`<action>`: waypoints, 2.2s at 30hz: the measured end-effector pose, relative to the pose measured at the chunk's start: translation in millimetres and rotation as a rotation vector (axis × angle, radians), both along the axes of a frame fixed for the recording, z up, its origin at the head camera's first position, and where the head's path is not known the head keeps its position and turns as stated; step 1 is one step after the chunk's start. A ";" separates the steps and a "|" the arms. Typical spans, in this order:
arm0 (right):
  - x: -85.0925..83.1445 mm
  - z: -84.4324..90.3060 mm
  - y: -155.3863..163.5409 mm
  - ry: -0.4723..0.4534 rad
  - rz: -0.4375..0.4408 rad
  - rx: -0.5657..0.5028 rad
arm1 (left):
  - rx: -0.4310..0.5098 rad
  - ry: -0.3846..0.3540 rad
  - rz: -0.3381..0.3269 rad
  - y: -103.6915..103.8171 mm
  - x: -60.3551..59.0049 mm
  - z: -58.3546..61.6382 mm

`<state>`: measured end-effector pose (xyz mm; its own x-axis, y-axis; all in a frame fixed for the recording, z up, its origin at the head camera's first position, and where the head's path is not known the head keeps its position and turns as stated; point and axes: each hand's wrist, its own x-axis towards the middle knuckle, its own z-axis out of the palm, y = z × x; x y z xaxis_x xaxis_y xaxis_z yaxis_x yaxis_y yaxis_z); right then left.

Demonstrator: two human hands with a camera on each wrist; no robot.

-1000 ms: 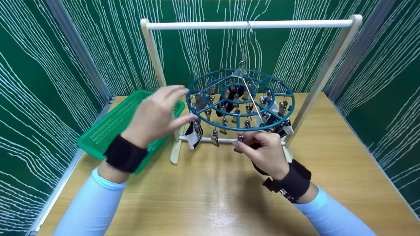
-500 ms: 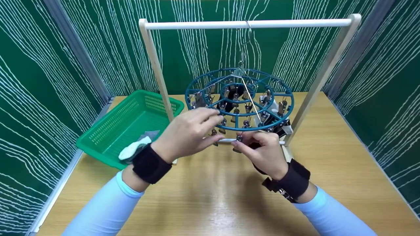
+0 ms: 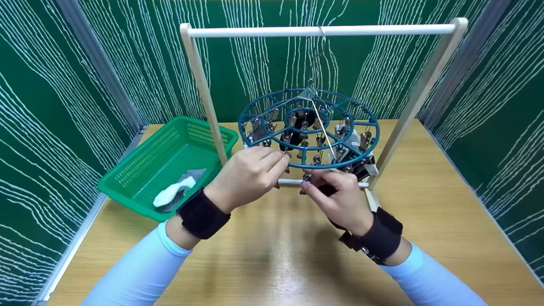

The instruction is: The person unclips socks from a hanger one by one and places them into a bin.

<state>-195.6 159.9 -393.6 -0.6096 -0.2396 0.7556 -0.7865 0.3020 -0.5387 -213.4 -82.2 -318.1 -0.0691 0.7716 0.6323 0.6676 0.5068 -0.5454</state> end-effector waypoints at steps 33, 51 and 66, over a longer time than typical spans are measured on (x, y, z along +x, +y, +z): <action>-4.1 38.5 69.7 0.370 -0.325 0.227 | 0.014 -0.025 -0.024 -11.2 -7.0 -2.4; -20.2 23.0 83.7 0.356 -0.377 0.158 | 0.053 0.000 -0.013 -21.7 -12.8 -6.7; 0.2 28.5 68.4 0.469 -0.279 0.147 | 0.051 -0.050 0.045 -40.6 -34.7 -7.2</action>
<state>-195.4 228.3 -365.1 -0.2717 -0.2411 0.9317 -0.8112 0.5783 -0.0869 -248.2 -122.9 -325.3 -0.1359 0.7336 0.6659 0.6694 0.5634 -0.4842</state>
